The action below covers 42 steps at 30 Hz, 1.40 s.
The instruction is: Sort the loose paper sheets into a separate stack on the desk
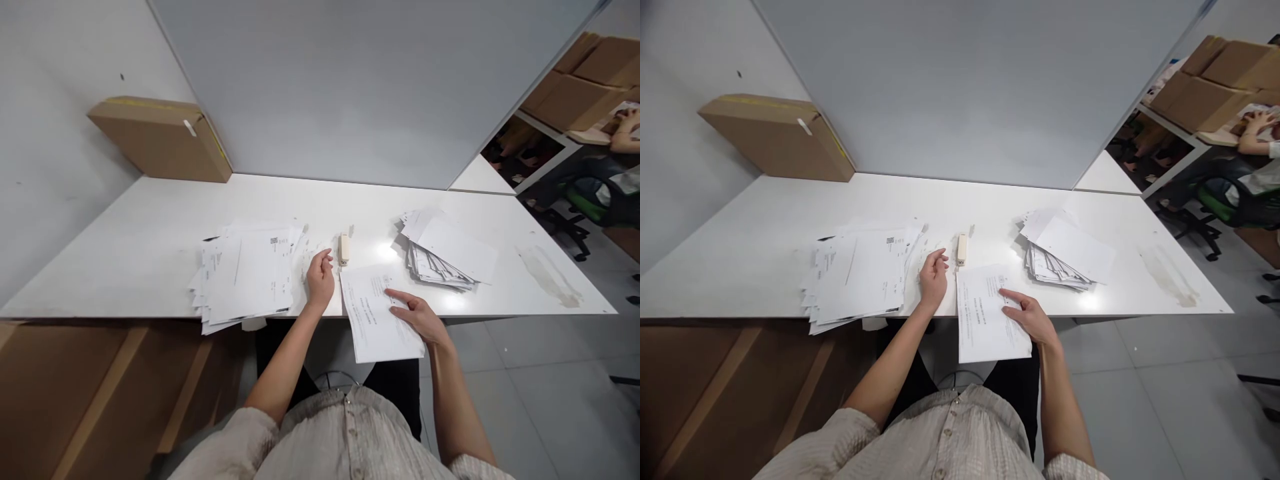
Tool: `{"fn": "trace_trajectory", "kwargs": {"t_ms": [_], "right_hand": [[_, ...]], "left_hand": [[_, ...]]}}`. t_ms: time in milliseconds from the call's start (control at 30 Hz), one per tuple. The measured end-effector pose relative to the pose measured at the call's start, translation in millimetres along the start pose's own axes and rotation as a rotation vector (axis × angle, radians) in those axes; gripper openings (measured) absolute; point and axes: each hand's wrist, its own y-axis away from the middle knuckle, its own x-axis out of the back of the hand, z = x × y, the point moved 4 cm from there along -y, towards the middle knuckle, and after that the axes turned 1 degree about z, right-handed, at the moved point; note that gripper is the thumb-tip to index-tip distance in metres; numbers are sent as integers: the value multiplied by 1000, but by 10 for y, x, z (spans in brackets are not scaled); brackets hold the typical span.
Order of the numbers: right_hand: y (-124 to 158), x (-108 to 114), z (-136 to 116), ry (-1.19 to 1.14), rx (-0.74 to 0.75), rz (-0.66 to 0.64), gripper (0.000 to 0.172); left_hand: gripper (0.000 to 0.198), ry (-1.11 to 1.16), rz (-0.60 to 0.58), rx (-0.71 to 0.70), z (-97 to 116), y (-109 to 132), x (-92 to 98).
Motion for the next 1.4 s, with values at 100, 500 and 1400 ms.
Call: {"fn": "trace_trajectory", "kwargs": {"t_ms": [100, 500, 1400], "right_hand": [[-83, -43, -33, -18, 14, 1, 54], [-194, -12, -85, -63, -16, 52, 56], [-104, 94, -167, 2, 55, 99, 54]], "left_hand": [[33, -64, -41, -106, 24, -1, -12], [49, -120, -153, -156, -25, -4, -84], [53, -291, -209, -135, -70, 40, -151]]}}
